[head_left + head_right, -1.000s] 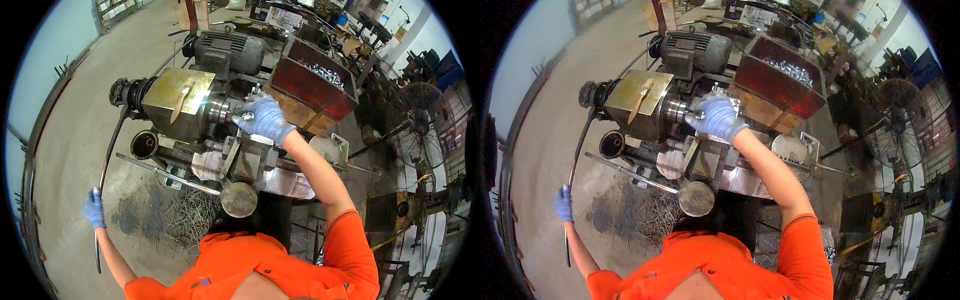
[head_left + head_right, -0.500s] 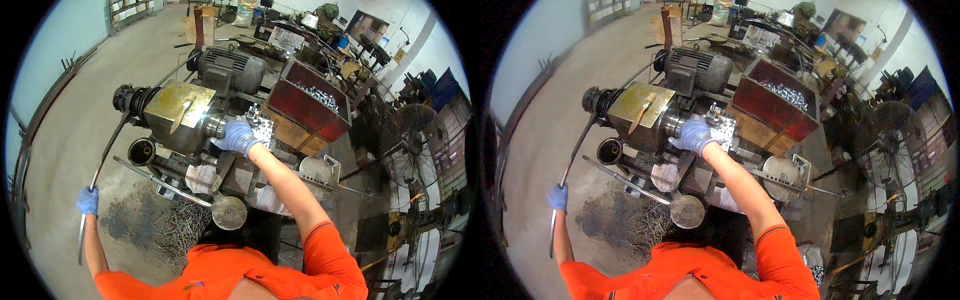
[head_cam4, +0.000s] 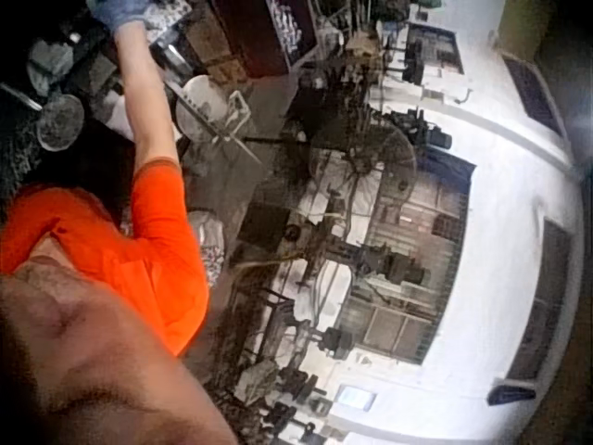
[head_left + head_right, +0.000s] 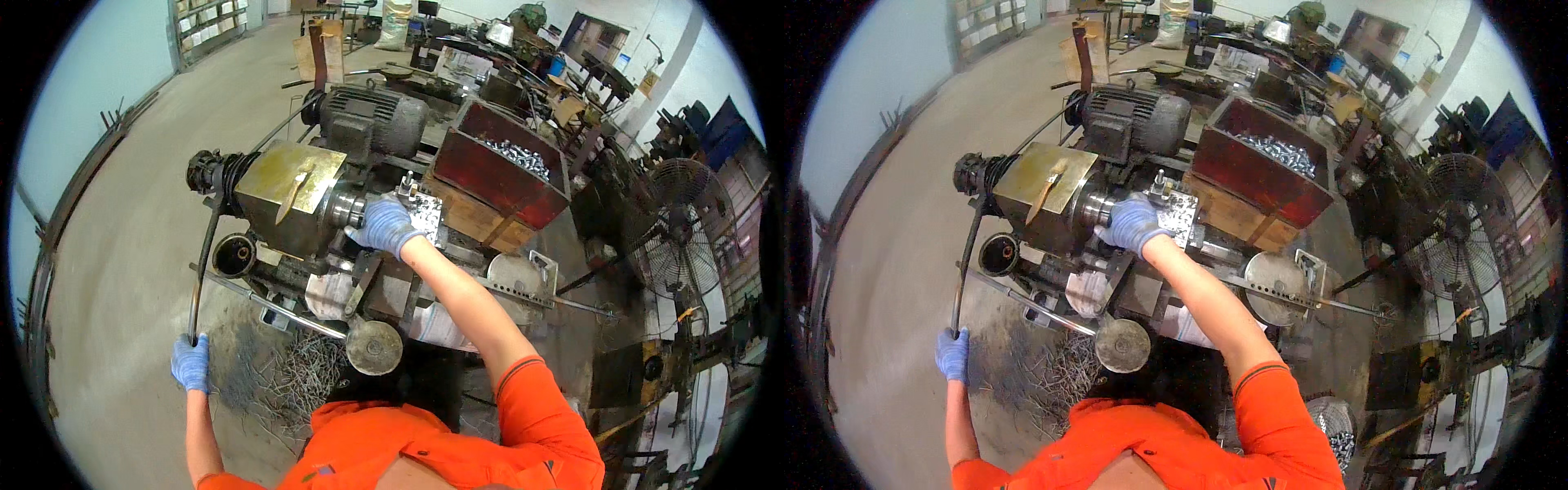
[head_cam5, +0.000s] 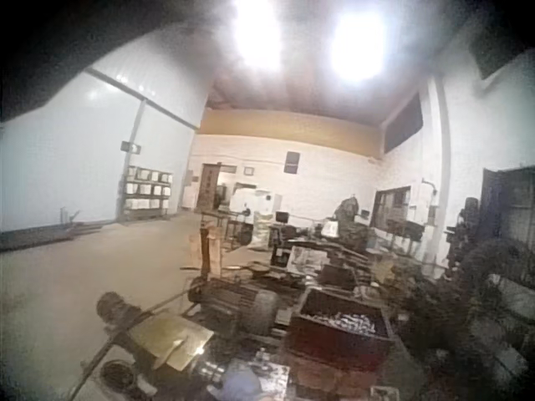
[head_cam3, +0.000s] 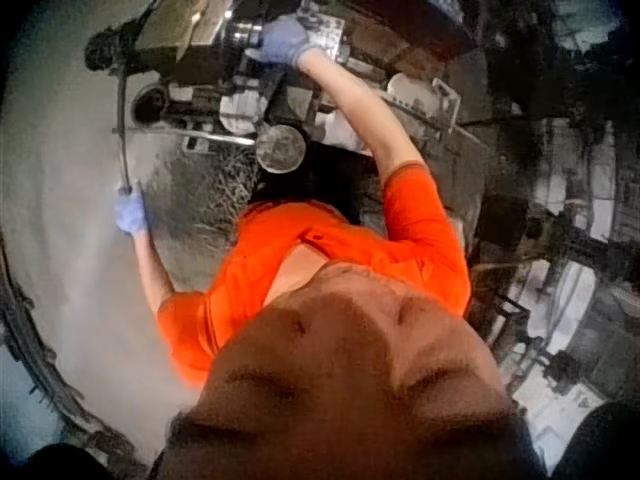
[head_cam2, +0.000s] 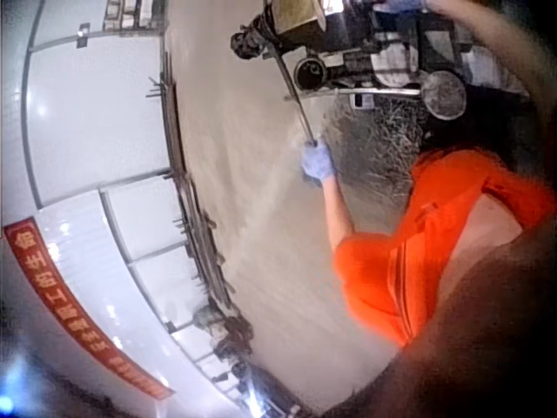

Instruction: The person operates a metal lathe, using a lever to advance the mechanism, placing metal parts into a basket, and clearing shavings from the work surface by hand.

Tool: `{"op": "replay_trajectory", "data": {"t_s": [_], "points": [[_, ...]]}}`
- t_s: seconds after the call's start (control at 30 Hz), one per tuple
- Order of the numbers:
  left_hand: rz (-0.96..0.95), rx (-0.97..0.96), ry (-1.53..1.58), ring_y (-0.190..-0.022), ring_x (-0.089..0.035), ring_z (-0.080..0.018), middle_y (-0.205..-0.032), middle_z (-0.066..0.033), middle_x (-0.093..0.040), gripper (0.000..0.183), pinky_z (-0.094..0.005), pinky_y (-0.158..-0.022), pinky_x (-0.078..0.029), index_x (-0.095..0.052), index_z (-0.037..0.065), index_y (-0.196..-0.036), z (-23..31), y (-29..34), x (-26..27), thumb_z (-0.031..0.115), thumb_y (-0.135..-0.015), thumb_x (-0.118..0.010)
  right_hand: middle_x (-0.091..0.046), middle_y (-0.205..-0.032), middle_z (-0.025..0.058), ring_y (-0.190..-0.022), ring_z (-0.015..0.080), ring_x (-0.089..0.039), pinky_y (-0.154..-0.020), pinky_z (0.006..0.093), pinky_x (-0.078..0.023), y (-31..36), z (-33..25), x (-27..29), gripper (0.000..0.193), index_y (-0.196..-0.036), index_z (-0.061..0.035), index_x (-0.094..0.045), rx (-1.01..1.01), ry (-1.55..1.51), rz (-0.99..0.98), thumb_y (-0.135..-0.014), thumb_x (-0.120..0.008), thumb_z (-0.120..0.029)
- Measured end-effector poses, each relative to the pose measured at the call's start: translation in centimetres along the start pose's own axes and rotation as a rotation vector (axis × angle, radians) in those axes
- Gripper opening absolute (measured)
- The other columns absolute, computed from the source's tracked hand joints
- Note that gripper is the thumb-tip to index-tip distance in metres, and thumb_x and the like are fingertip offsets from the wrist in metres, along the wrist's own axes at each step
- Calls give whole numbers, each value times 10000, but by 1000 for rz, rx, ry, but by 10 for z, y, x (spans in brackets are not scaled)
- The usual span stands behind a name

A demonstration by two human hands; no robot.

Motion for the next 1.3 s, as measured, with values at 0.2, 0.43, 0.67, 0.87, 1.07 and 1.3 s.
{"op": "replay_trajectory", "data": {"t_s": [0.2, 0.43, 0.67, 0.87, 1.07, 1.3], "points": [[-15, -178, 37, -786, -616, -347, -839, -168, -637, 370, -463, -690, -465, -611, 84, -909, -20, -29, -20, 414, -744, -641, -649, -691, 131, -733, 295, -623, -821, 385, -429, 35, 23, 47, 508, -683, -90, -682, -82, -104, 307, -809, -482, -539], [129, -641, 393, -681, -622, -284, -800, -112, -644, 497, -400, -648, -478, -521, 90, -1229, 134, -17, 47, 364, -824, -610, -563, -1181, 168, -1105, 330, -500, -924, 427, -396, 98, 145, 136, 524, -1123, -148, -623, -479, 384, 489, -759, -587, -523], [388, -902, 324, -593, -605, -281, -692, -131, -612, 631, -387, -567, -465, -475, 95, -1295, 256, -15, 32, 455, -799, -621, -496, -1243, 198, -1112, 397, -474, -933, 466, -401, 184, 101, 95, 395, -1019, -119, -658, -377, 4, 531, -711, -714, -361], [420, -1092, 254, -571, -582, -289, -722, -133, -612, 379, -398, -537, -439, -564, 80, -1179, 277, -10, 7, 300, -871, -562, -596, -1111, 191, -1043, 350, -539, -918, 415, -410, 288, 104, -4, 295, -927, -113, -697, -543, -202, 422, -689, -737, -282], [308, -1265, 473, -520, -554, -267, -628, -95, -568, 266, -395, -500, -433, -610, 88, -1068, 285, 63, 4, 260, -889, -515, -675, -883, 139, -870, 288, -627, -885, 385, -426, 348, 104, -26, 211, -852, -61, -705, -739, -434, 511, -685, -737, -186], [213, -1253, 423, -519, -559, -271, -627, -100, -569, 227, -387, -484, -429, -639, 91, -1027, 307, 78, -46, 208, -844, -572, -673, -879, 117, -839, 218, -617, -733, 290, -471, 354, 96, -27, 164, -831, -40, -698, -703, -430, 504, -675, -733, -77]]}}
Point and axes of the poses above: each hand's wrist, its own y-axis away from the middle knuckle, its own x-axis out of the back of the hand, z = x × y, the point moved 4 cm from there along -y, towards the middle knuckle
